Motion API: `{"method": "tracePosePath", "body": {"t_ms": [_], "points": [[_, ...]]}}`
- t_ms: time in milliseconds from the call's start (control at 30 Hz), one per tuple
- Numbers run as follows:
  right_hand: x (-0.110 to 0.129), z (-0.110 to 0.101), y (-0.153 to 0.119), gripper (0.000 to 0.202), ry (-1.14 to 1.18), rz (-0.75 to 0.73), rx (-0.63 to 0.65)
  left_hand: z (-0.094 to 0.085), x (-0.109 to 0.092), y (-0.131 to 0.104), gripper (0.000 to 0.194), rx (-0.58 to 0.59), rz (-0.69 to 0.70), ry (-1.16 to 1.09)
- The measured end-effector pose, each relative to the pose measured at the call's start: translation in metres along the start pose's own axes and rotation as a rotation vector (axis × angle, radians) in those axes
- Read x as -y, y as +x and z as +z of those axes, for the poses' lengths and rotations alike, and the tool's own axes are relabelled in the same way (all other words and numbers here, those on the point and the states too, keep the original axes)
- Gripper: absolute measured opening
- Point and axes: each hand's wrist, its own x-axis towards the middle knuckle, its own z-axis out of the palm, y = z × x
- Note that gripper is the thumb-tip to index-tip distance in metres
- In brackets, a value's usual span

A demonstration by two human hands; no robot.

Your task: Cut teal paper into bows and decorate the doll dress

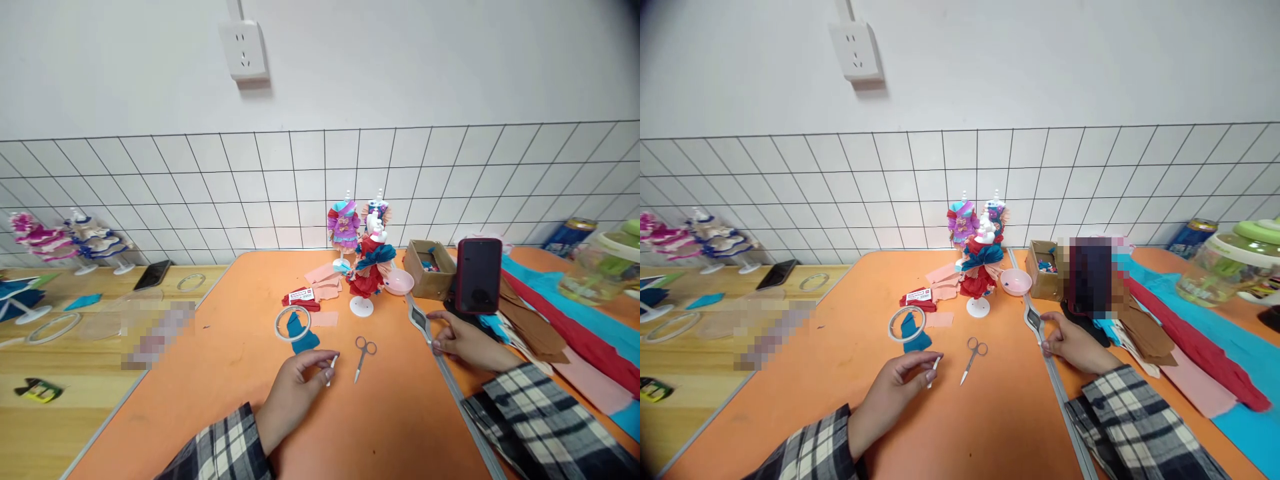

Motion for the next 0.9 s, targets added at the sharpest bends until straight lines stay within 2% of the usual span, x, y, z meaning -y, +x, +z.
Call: {"method": "tracePosePath", "body": {"t_ms": [233,433,567,667,733,833,867,900], "points": [[0.007,0.005,0.016,0.027,-0.293,0.216,-0.018,-0.001,0.003,0.003,0.029,0.053,0.033,0.086],[0.014,0.002,0.027,0.024,-0.489,0.213,-0.131,0.000,0.001,-0.001,0.026,0.110,0.094,0.128],[0.008,-0.002,0.017,0.020,-0.493,0.084,-0.147,0.000,-0.001,-0.002,0.026,0.137,0.081,0.095],[0.003,-0.007,0.004,0.026,-0.353,-0.062,-0.151,-0.001,0.001,0.000,0.034,0.166,-0.002,-0.111],[0.006,-0.009,-0.004,0.031,-0.292,-0.135,-0.296,-0.001,0.003,0.001,0.041,0.198,-0.069,-0.282],[0.022,0.002,-0.017,0.031,-0.384,-0.243,-0.671,-0.002,0.003,0.002,0.047,0.221,-0.144,-0.520],[0.030,0.012,-0.022,0.030,-0.431,-0.350,-0.734,-0.002,0.003,0.002,0.047,0.230,-0.160,-0.595],[0.039,0.025,-0.027,0.027,-0.478,-0.499,-0.731,-0.002,0.002,0.002,0.047,0.239,-0.174,-0.665]]}}
